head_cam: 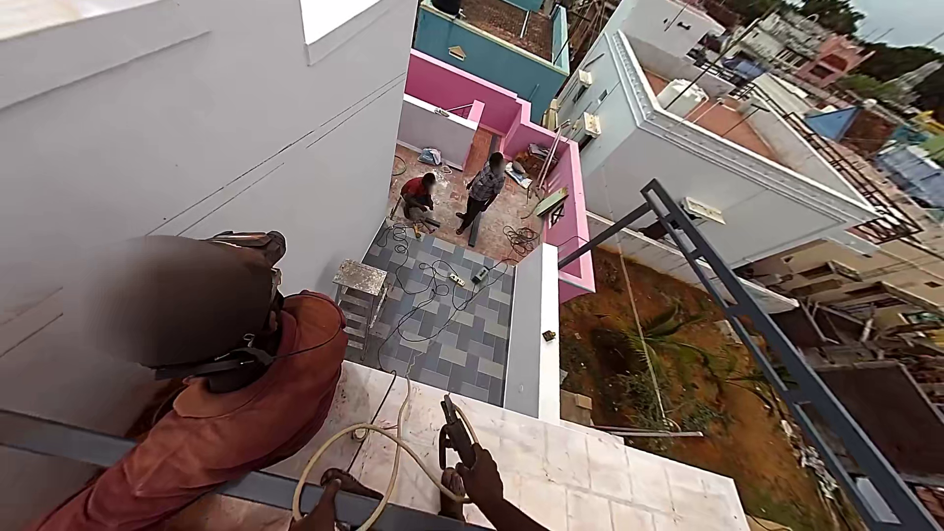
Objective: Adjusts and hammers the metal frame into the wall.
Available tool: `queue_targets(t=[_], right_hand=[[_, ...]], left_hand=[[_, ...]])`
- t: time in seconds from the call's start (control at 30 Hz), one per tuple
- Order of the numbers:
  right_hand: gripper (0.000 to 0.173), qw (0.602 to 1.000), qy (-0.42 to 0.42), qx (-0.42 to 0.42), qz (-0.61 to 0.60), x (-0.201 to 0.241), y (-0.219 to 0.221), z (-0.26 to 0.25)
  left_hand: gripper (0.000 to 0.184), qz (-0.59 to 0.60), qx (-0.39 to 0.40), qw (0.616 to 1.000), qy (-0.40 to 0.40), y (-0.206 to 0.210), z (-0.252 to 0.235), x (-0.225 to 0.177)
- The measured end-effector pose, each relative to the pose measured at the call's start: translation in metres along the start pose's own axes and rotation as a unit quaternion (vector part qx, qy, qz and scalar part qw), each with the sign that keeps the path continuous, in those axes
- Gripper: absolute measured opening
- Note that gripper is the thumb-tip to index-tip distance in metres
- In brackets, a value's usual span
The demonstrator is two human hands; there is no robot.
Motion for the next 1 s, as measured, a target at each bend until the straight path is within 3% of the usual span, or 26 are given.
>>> queue_targets(t=[0.23, 0.5, 0.73, 1.0], right_hand=[[0.043, 0.996, -0.014, -0.006, -0.085, -0.027, -0.049, 0.001], [0.034, 0.982, 0.040, -0.051, -0.176, -0.062, -0.058, 0.020], [0.036, 0.991, -0.003, -0.051, -0.121, -0.045, -0.050, 0.028], [0.042, 0.999, -0.042, 0.011, -0.018, -0.025, -0.036, 0.035]], left_hand=[[0.080, 0.030, -0.004, 0.999, -0.015, -0.006, 0.006, 0.000], [0.079, 0.041, 0.009, 0.999, -0.015, -0.006, 0.008, -0.004], [0.082, 0.055, 0.015, 0.998, -0.017, -0.002, 0.000, -0.001], [0.081, 0.061, 0.019, 0.998, -0.018, -0.001, 0.004, -0.001]])
Point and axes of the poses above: each hand's wrist, its own z-axis away from the middle knuckle, its own y-axis out of the palm, x = y × z, the point moved 9 cm from there along -z, towards the middle knuckle, and after that the axes turned 3 degrees about x, right-handed, at the moved point
